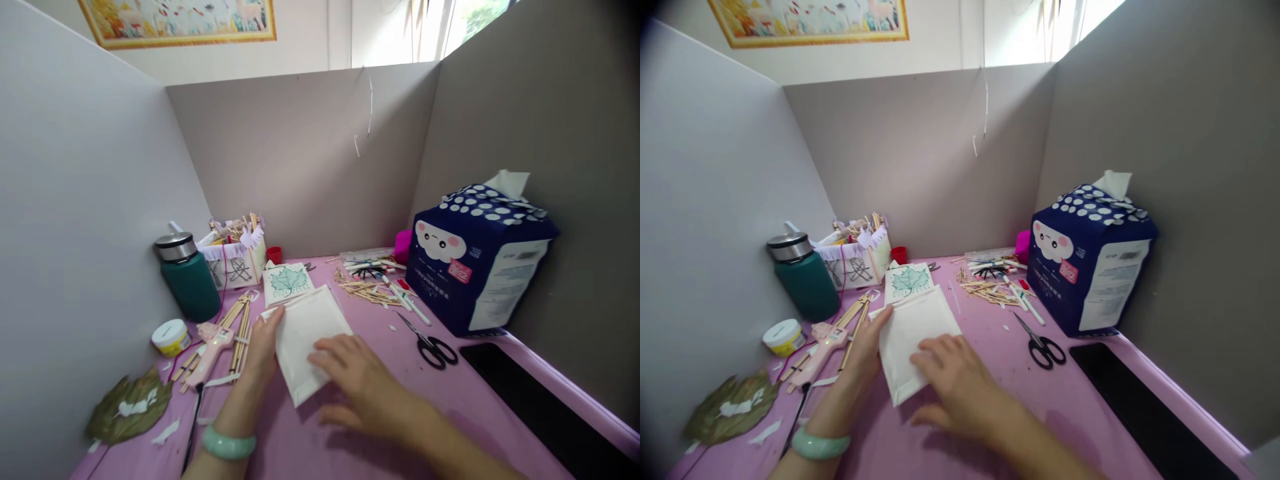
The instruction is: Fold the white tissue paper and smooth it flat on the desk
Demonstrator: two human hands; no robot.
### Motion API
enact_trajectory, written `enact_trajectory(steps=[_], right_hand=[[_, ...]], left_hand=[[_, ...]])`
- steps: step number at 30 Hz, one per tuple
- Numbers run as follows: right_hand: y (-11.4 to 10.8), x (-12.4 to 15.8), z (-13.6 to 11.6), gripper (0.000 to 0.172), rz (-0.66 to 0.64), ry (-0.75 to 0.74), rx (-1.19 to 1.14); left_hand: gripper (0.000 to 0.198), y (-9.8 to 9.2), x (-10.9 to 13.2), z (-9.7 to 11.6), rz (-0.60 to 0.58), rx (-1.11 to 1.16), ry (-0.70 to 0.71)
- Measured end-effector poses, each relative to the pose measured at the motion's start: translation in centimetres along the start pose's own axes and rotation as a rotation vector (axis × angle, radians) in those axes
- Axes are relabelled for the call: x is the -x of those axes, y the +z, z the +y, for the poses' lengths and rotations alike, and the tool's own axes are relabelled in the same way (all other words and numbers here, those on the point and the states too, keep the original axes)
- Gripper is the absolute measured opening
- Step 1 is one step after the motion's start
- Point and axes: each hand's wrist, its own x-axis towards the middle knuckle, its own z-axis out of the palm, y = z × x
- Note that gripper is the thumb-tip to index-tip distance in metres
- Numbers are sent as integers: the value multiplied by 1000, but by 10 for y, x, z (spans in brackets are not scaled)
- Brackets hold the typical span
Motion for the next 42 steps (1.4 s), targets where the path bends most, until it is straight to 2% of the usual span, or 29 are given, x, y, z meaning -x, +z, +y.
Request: enact_trajectory(steps=[1, 3, 4, 6, 8, 9, 10, 11, 13, 14, 15, 17, 19, 20, 22, 25, 28, 31, 34, 37, 40, 42], right_hand=[[8, -5, -9, 53, 3, -57, 45], [21, -10, -15, 28, 86, -79, 165], [25, -12, -13, 22, 141, -71, 198], [27, -11, -2, 23, 283, -54, 168], [22, -9, 12, 27, 445, 16, -21], [19, -8, 19, 25, 520, 105, -166], [17, -7, 25, 21, 576, 233, -336], [16, -5, 30, 17, 613, 390, -517], [20, -3, 37, 20, 624, 702, -863], [24, -3, 39, 24, 607, 813, -1015], [28, -2, 40, 28, 579, 880, -1150], [37, -1, 39, 32, 514, 933, -1355], [43, 1, 37, 36, 429, 981, -1444], [44, 2, 38, 36, 387, 1009, -1431], [43, 4, 42, 38, 347, 1048, -1276], [36, 4, 57, 45, 462, 1030, -848], [19, -4, 73, 43, 526, 888, -558], [0, -19, 79, 41, 494, 724, -511], [-11, -32, 77, 44, 531, 625, -605], [-7, -36, 74, 37, 624, 576, -631], [-1, -33, 74, 31, 723, 578, -489], [1, -30, 76, 30, 729, 575, -458]], left_hand=[[41, 0, 0, 1, 28, 45, 8], [39, 1, 2, 4, 52, 114, 27], [39, 2, 4, 6, 16, 139, 47], [44, 4, 9, 10, -141, 186, 129], [54, 4, 11, 12, -283, 213, 255], [57, 3, 10, 12, -288, 194, 327], [56, 1, 8, 11, -223, 139, 400], [52, -2, 5, 9, -102, 48, 468], [43, -8, -4, 3, 185, -188, 567], [42, -10, -8, 0, 277, -289, 586], [44, -12, -12, -3, 303, -356, 577], [47, -13, -17, -8, 166, -359, 490], [51, -13, -20, -10, 6, -270, 377], [54, -13, -20, -11, -26, -231, 338], [60, -13, -21, -10, -15, -199, 308], [53, -14, -19, -7, -37, -186, 287], [48, -10, -13, -2, -103, -192, 282], [44, -5, -5, 2, -141, -227, 330], [38, -2, 2, 4, -182, -240, 382], [34, -1, 6, 5, -226, -244, 404], [33, 0, 9, 5, -242, -246, 402], [32, 2, 9, 7, -231, -255, 397]])
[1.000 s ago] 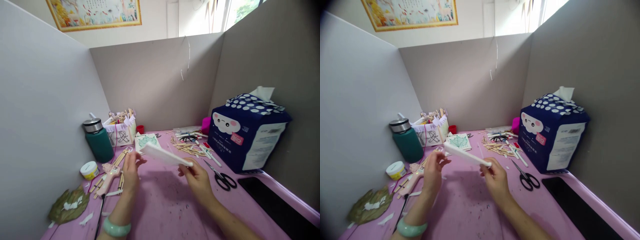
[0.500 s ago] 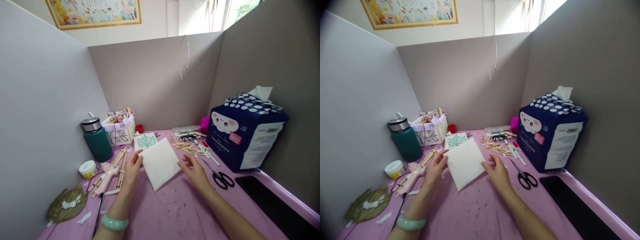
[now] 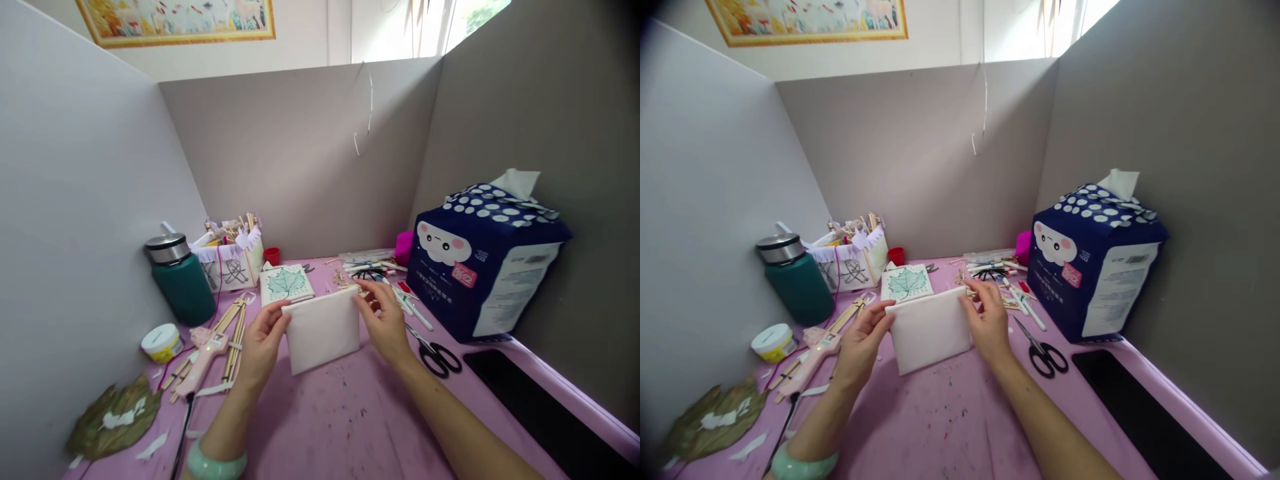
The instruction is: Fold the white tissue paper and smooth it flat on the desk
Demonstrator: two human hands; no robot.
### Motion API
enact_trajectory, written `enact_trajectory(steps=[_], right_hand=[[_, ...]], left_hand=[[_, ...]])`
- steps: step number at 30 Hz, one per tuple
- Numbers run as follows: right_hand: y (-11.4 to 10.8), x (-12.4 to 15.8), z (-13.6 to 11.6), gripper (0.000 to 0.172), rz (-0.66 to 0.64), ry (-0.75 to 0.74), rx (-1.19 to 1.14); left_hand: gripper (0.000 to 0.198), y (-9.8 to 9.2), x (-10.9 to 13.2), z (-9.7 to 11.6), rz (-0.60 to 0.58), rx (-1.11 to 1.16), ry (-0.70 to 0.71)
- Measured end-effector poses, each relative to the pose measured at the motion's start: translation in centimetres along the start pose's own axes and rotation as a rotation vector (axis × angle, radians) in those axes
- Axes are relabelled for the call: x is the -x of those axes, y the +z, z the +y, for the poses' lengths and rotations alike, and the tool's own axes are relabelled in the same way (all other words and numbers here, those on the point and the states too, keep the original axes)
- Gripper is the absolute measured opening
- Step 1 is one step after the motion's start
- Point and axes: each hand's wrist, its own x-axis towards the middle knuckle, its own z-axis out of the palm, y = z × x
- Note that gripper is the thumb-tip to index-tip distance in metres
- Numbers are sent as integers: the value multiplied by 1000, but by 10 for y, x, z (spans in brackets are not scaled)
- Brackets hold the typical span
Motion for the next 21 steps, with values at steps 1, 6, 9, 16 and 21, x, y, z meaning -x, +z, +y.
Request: enact_trajectory(steps=[1, 6, 9, 16, 21], right_hand=[[-1, 0, 1, 30, -20, 9, -13], [-4, 1, 4, 28, -9, 14, -37], [-4, 5, 4, 27, -12, -53, 5], [-1, 10, 4, 23, 25, -112, 78], [-2, 8, 3, 20, 19, -150, 92]], left_hand=[[32, 0, 0, 1, 13, -7, -2], [34, 0, -2, 2, 95, -74, 30], [35, -1, -1, 0, 127, -65, 50], [28, -2, -3, -5, 181, -2, 27], [24, -4, -4, -7, 177, -82, 80]])
